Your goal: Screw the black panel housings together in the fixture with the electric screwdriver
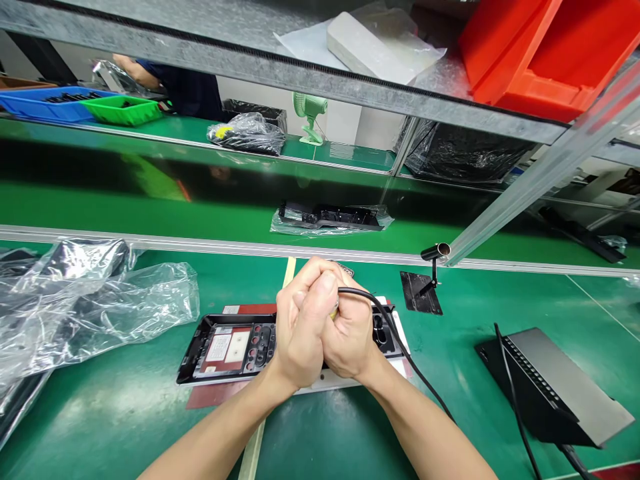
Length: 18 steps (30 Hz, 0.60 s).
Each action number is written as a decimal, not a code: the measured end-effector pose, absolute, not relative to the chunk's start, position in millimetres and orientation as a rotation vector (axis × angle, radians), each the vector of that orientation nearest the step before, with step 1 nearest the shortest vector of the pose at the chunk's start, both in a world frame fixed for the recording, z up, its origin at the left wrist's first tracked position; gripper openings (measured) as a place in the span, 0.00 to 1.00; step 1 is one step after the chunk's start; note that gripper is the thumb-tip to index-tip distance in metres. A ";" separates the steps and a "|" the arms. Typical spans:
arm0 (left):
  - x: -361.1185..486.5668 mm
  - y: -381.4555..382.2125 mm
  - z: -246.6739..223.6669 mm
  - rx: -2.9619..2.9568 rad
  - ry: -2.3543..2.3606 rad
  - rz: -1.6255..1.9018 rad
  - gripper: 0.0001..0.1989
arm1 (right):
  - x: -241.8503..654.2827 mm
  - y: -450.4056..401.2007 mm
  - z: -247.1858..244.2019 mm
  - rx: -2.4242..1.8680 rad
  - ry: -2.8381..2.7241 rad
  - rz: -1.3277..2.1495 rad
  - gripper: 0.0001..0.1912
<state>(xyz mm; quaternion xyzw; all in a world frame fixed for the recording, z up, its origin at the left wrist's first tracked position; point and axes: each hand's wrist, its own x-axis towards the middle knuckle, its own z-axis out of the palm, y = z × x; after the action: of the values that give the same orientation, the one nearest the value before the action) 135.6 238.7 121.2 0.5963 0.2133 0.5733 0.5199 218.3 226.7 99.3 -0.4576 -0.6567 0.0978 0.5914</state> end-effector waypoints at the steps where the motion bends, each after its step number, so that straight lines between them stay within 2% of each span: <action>1: 135.4 238.6 121.1 1.429 0.510 1.373 0.15 | 218.2 226.6 99.4 -1.066 -1.531 0.224 0.10; 13: 135.9 238.8 119.4 1.407 0.491 1.373 0.15 | 219.5 227.2 101.1 -1.006 -1.547 0.259 0.06; 18: 135.4 238.4 120.6 1.412 0.490 1.366 0.15 | 218.8 227.4 100.8 -0.990 -1.538 0.256 0.09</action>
<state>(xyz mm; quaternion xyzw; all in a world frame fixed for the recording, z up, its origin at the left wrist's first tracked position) 135.4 238.4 120.6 0.5914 0.2054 0.5721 0.5299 218.8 227.4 100.8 -0.4275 -0.6644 0.1103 0.6030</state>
